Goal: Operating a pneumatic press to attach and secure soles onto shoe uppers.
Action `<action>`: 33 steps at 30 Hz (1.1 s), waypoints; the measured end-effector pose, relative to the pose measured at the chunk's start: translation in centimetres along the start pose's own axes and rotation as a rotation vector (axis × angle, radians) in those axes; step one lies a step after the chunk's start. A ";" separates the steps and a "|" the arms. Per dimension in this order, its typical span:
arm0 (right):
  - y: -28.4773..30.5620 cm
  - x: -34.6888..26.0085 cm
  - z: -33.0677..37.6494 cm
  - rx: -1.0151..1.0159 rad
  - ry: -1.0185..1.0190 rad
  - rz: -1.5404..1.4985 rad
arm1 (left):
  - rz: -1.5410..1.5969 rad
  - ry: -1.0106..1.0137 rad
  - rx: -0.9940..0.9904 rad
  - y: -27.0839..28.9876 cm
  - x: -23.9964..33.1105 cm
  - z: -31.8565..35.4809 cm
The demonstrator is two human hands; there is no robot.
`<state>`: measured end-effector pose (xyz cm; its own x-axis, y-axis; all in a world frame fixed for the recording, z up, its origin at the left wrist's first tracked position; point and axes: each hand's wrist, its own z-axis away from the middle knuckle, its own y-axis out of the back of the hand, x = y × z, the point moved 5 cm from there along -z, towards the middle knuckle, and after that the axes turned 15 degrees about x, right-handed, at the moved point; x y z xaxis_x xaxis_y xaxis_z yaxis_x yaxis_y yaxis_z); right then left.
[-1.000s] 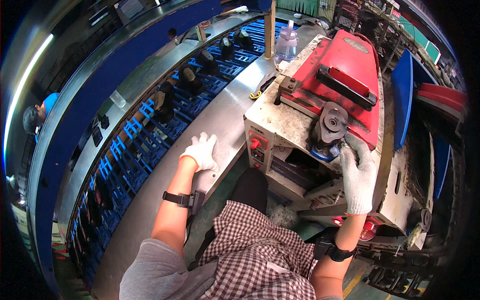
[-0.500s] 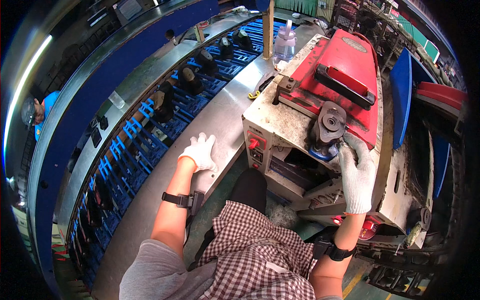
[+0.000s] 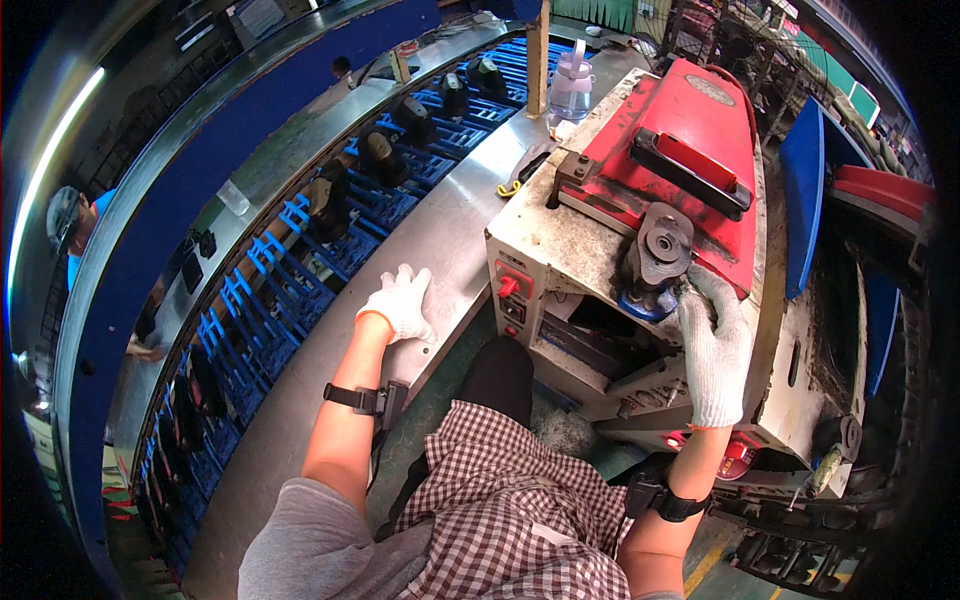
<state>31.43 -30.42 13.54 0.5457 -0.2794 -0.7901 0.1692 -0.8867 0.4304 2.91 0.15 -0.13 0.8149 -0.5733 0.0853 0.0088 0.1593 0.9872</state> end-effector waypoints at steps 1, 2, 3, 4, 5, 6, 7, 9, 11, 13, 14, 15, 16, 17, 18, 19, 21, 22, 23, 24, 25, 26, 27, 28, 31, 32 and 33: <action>0.0 0.1 0.0 0.004 0.009 -0.007 | 0.001 0.001 0.000 -0.1 -0.1 0.0; -0.1 0.2 0.0 0.001 0.010 -0.007 | -0.020 -0.010 0.004 -0.3 -0.2 -0.1; -0.1 0.2 -0.1 0.008 0.029 -0.002 | -0.040 -0.020 0.008 -0.3 -0.3 0.0; -0.1 0.3 -0.1 0.013 0.048 0.001 | -0.038 -0.015 0.006 -0.4 -0.6 0.0; -0.2 0.3 -0.1 0.002 0.050 -0.003 | -0.003 -0.043 0.034 -0.2 -0.9 0.3; -0.3 0.5 -0.2 -0.004 0.018 -0.004 | 0.031 -0.070 0.062 0.0 -1.4 0.6; -0.4 0.7 -0.2 -0.013 -0.015 -0.006 | 0.032 -0.054 0.059 -0.3 -2.6 0.9; -0.5 0.6 -0.3 -0.017 0.008 0.016 | 0.152 -0.031 0.161 -0.8 -6.2 1.3; -0.7 0.6 -0.2 -0.009 0.018 0.014 | 0.189 0.154 0.377 -0.4 -11.3 2.0; -0.5 0.8 -0.3 0.012 0.081 0.014 | 0.035 0.425 0.753 1.2 -15.7 3.3; -0.2 1.4 -0.2 0.021 0.053 0.047 | 0.016 0.560 0.879 2.1 -18.3 4.0; 0.1 1.8 -0.2 0.033 0.028 0.086 | 0.001 0.693 1.003 2.7 -21.2 4.5; 0.2 2.0 -0.3 0.037 0.053 0.090 | 0.157 0.813 1.148 2.8 -24.7 5.3; -0.1 1.8 -0.2 0.035 0.078 0.087 | 0.307 0.935 1.297 2.8 -29.0 6.9; -0.4 1.6 -0.2 0.024 0.078 0.063 | 0.487 1.092 1.346 1.6 -34.6 8.4; -1.0 1.5 -0.2 0.009 0.058 0.029 | 0.661 1.242 1.399 1.0 -39.5 10.7; -0.4 1.4 -0.1 0.031 0.045 0.041 | 1.187 1.436 1.205 -2.1 -42.1 8.0; -0.1 1.5 -0.4 0.029 0.059 0.049 | 1.255 1.496 1.186 -3.2 -42.5 6.6; 0.6 1.7 -0.4 0.052 0.074 0.086 | 1.344 1.545 1.124 -4.9 -40.7 3.7; -0.1 1.6 -0.3 0.034 0.001 -0.028 | 1.314 1.520 1.175 -3.2 -47.3 8.1; -0.6 2.4 -0.5 -0.003 -0.026 -0.062 | 1.353 1.049 1.232 0.9 -52.1 10.4; 0.1 1.1 0.0 0.060 0.071 0.129 | 1.545 1.029 1.075 -5.2 -43.8 1.3; 0.5 0.6 0.0 0.070 0.140 0.198 | 0.831 0.840 0.992 -4.3 -42.3 1.5; 0.2 -0.1 0.1 0.054 0.095 0.173 | 0.110 0.576 0.911 -3.3 -43.1 2.6; -0.7 -0.4 -0.1 0.070 0.166 0.180 | 0.367 1.005 1.214 -1.2 -46.0 5.5; -0.5 0.4 0.0 0.063 0.086 0.149 | 0.895 1.757 1.047 -3.2 -43.0 4.6; -0.6 0.7 0.1 0.036 0.010 0.071 | 0.928 1.708 1.046 -2.8 -42.0 4.5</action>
<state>31.64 -30.10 12.69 0.5633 -0.3383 -0.7538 0.1006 -0.8775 0.4689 -33.94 20.10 -5.88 -0.0077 0.5271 0.8498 -0.3172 -0.8072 0.4978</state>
